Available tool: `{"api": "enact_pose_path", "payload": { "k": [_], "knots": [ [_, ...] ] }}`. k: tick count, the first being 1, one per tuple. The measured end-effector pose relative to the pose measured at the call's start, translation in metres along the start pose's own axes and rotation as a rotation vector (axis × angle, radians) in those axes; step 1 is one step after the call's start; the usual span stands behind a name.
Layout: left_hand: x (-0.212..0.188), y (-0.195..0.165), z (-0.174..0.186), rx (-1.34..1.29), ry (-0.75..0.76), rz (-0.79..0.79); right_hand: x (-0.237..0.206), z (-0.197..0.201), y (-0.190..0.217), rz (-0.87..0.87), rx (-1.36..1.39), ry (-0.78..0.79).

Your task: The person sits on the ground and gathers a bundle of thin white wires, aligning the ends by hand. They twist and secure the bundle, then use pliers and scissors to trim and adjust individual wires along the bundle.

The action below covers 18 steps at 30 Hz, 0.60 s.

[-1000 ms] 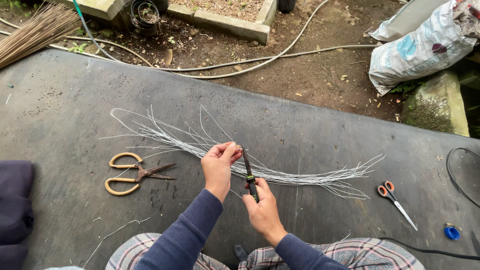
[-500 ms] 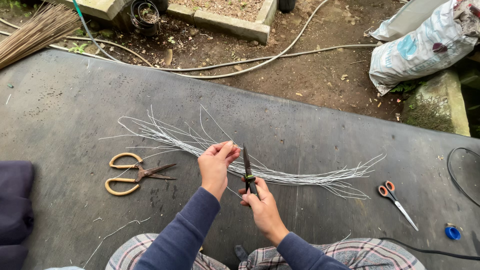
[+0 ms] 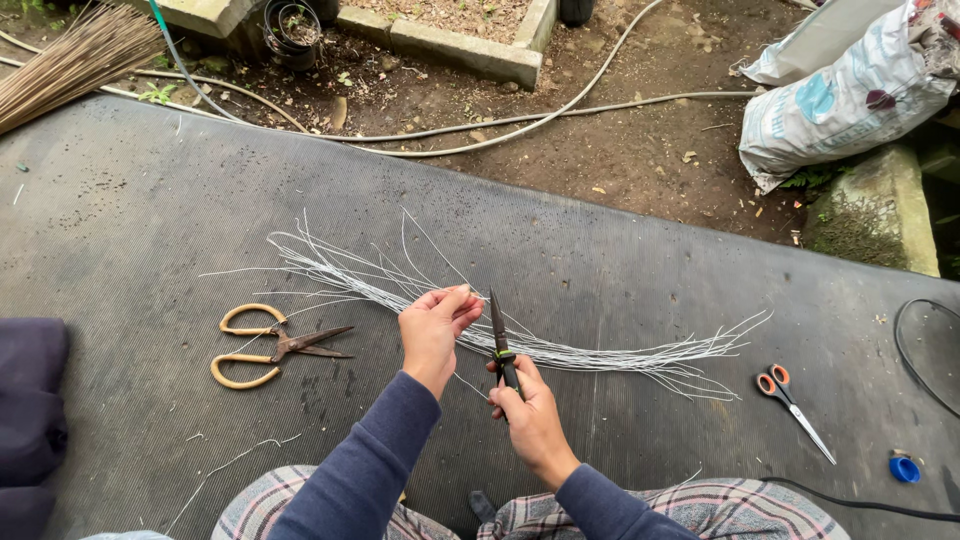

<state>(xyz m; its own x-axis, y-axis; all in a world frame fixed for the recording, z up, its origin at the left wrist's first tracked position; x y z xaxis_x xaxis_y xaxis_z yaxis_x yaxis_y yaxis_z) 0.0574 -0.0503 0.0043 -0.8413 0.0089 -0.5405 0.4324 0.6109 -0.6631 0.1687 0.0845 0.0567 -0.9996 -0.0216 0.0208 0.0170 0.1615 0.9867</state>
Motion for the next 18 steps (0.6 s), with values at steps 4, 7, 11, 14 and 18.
{"api": "enact_pose_path", "payload": {
  "k": [4,7,11,14,18],
  "knots": [
    [0.0006,-0.0005,0.0018,0.002,-0.018,0.004,0.0001,-0.0002,0.0004,-0.023,0.008,0.001],
    [0.0012,0.0001,0.0022,0.006,-0.001,-0.002,0.0001,0.0005,0.0003,-0.027,0.004,0.007],
    [0.0029,0.0007,0.0033,0.011,-0.003,-0.002,-0.0001,0.0008,-0.0002,-0.033,-0.017,-0.003],
    [0.0036,0.0005,0.0047,0.009,-0.009,-0.003,-0.0002,0.0,-0.0008,-0.075,-0.03,-0.015],
    [0.0024,0.001,0.0035,0.019,-0.031,-0.015,-0.0012,-0.0017,-0.0012,-0.061,-0.09,-0.038]
  ]
}}
Point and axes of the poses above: each hand's wrist, its own x-axis towards the middle knuckle, its own z-axis out of the back of the hand, y = z × x, the point moved 1 cm from there along x, towards the middle knuckle, and after that the axes turned 13 degrees about z, right-handed, at the moved point
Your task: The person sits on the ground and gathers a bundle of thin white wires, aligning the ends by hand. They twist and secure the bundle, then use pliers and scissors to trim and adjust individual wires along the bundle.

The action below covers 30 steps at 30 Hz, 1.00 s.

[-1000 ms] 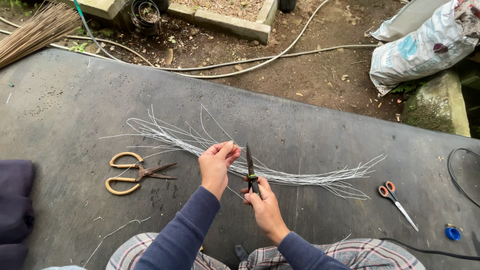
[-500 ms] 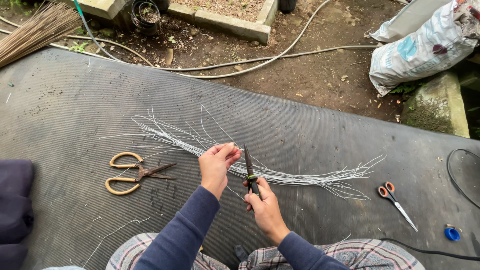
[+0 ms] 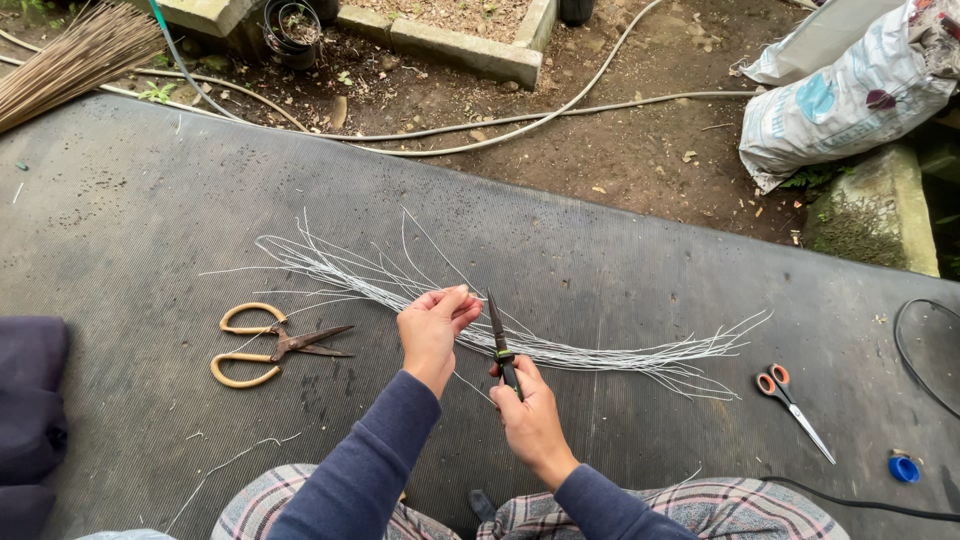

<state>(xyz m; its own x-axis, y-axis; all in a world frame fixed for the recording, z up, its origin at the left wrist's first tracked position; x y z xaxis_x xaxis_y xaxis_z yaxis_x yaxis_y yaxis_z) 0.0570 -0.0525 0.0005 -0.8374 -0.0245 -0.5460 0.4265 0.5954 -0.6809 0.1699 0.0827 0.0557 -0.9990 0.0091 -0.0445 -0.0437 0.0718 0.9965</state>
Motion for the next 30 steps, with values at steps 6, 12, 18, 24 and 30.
{"api": "enact_pose_path", "payload": {
  "k": [6,12,18,24,30],
  "knots": [
    [-0.008,0.005,-0.006,0.03,-0.016,-0.126,-0.001,-0.003,0.0,0.098,-0.184,-0.047],
    [-0.006,0.007,-0.008,0.078,-0.034,-0.204,-0.001,-0.004,0.002,0.016,-0.201,-0.053],
    [-0.003,0.002,-0.005,0.13,-0.082,-0.275,0.002,-0.004,-0.002,-0.011,0.034,-0.019],
    [-0.006,0.0,-0.007,0.125,-0.077,-0.293,-0.003,-0.006,-0.01,0.034,-0.071,0.035],
    [-0.011,0.0,-0.01,0.135,-0.093,-0.315,-0.004,-0.005,-0.009,0.016,-0.154,-0.009]
  ]
}}
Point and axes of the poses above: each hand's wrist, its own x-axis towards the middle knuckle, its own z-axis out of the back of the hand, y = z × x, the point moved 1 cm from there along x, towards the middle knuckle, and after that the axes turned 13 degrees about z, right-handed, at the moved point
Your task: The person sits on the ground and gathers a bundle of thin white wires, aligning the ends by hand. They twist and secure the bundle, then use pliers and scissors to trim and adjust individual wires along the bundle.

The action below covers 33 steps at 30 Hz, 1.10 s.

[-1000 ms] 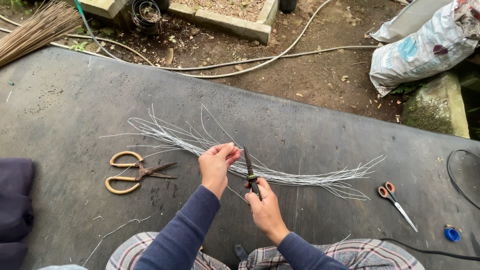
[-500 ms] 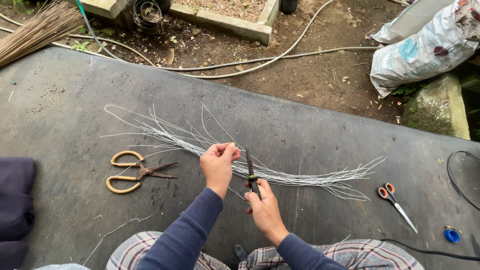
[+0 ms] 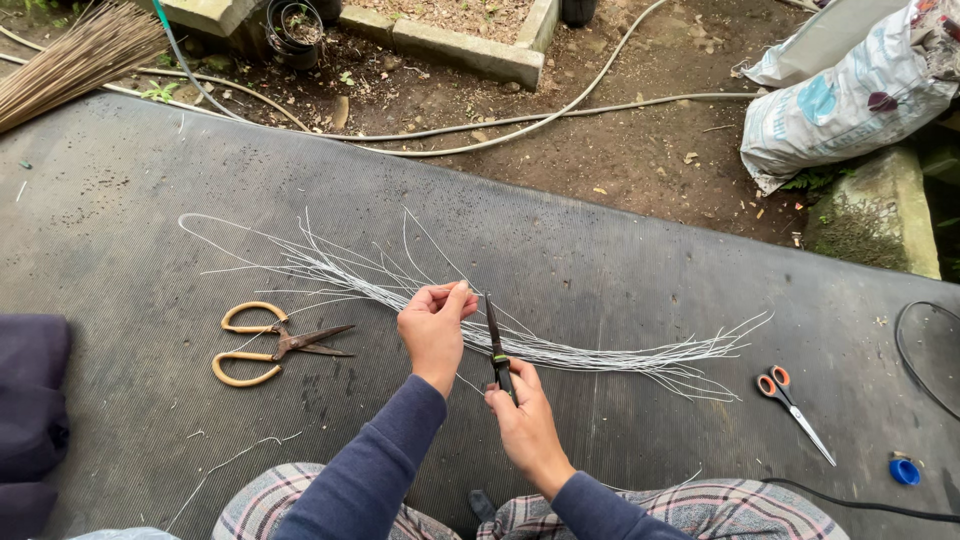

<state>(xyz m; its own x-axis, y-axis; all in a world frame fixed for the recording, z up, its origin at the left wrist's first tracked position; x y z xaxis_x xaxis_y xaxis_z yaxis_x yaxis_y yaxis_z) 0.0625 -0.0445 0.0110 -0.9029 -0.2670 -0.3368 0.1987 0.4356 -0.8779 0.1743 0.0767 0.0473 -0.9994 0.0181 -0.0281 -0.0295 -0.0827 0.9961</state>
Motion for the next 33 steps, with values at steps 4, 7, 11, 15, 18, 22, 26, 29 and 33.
{"api": "enact_pose_path", "payload": {
  "k": [4,7,11,15,18,22,26,29,33],
  "knots": [
    [0.0,-0.001,0.0,-0.003,-0.007,-0.037,-0.001,-0.003,0.001,-0.041,0.029,-0.014],
    [-0.002,0.003,0.0,0.048,0.017,-0.041,0.001,-0.002,-0.004,-0.074,0.07,-0.033],
    [0.006,0.002,0.002,0.114,0.075,-0.054,0.008,0.004,-0.019,-0.157,-0.049,-0.084],
    [0.009,-0.002,0.004,0.229,0.125,-0.092,0.015,0.009,-0.031,-0.024,-0.569,0.164],
    [0.006,-0.001,0.003,0.29,0.196,-0.044,0.009,0.008,-0.039,-0.077,-0.71,0.276],
    [0.006,0.003,0.002,0.291,0.301,0.008,0.012,0.011,-0.034,-0.147,-0.905,0.369],
    [0.007,0.005,0.002,0.334,0.36,0.011,0.031,0.019,-0.018,0.223,-0.573,0.006],
    [0.005,0.005,0.002,0.385,0.367,0.014,0.04,0.026,-0.013,0.292,-0.407,-0.14],
    [0.001,0.003,0.001,0.416,0.379,0.03,0.044,0.032,-0.012,0.253,-0.319,-0.171]
  ]
}}
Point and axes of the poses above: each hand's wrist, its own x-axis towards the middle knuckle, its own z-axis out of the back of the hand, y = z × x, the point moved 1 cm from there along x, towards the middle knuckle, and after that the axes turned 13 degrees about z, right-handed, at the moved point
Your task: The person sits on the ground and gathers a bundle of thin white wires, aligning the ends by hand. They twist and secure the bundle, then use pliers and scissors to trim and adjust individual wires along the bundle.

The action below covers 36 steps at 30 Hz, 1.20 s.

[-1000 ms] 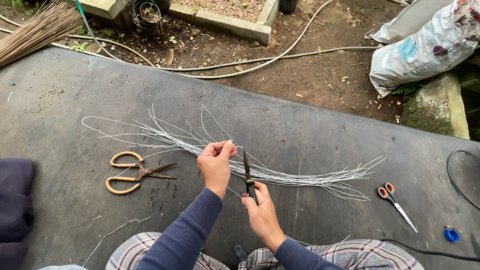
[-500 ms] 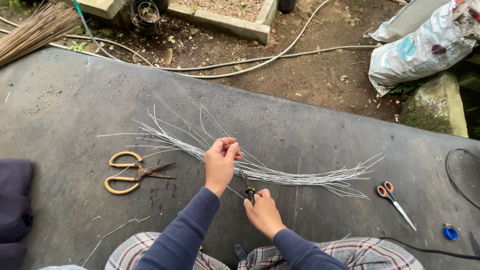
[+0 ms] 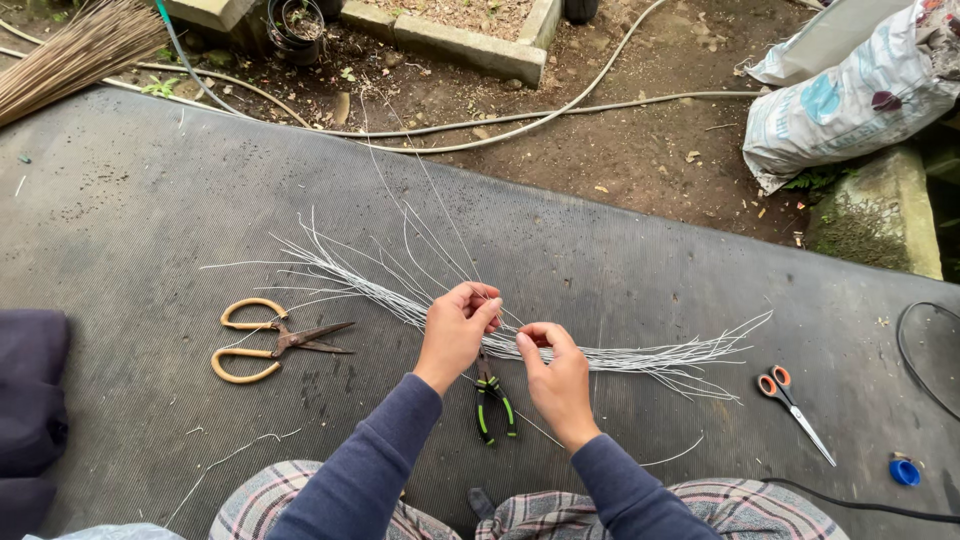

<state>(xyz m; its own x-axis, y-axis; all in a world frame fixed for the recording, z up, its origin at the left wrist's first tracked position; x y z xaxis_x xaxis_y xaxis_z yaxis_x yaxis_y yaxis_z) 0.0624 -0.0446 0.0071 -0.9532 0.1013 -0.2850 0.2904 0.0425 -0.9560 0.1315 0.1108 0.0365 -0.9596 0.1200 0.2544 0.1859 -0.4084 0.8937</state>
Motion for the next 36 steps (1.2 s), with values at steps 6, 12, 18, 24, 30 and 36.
{"api": "enact_pose_path", "payload": {
  "k": [6,12,18,24,30,36],
  "knots": [
    [-0.001,0.001,-0.003,0.0,0.043,0.025,0.0,-0.001,-0.009,-0.001,0.07,-0.004],
    [-0.002,0.0,-0.005,-0.048,0.08,0.035,-0.002,-0.004,-0.02,-0.032,0.152,0.007],
    [-0.008,-0.004,-0.009,-0.014,0.095,0.006,-0.003,-0.004,-0.034,-0.061,0.247,0.014],
    [-0.012,-0.007,-0.012,0.009,0.086,0.004,-0.003,-0.006,-0.046,-0.209,0.399,0.009],
    [-0.012,-0.011,-0.011,0.055,0.004,-0.026,0.0,-0.005,-0.035,-0.199,0.347,-0.003],
    [-0.015,-0.013,-0.013,0.074,-0.033,-0.033,0.0,0.003,-0.001,0.157,-0.082,-0.013]
  ]
}}
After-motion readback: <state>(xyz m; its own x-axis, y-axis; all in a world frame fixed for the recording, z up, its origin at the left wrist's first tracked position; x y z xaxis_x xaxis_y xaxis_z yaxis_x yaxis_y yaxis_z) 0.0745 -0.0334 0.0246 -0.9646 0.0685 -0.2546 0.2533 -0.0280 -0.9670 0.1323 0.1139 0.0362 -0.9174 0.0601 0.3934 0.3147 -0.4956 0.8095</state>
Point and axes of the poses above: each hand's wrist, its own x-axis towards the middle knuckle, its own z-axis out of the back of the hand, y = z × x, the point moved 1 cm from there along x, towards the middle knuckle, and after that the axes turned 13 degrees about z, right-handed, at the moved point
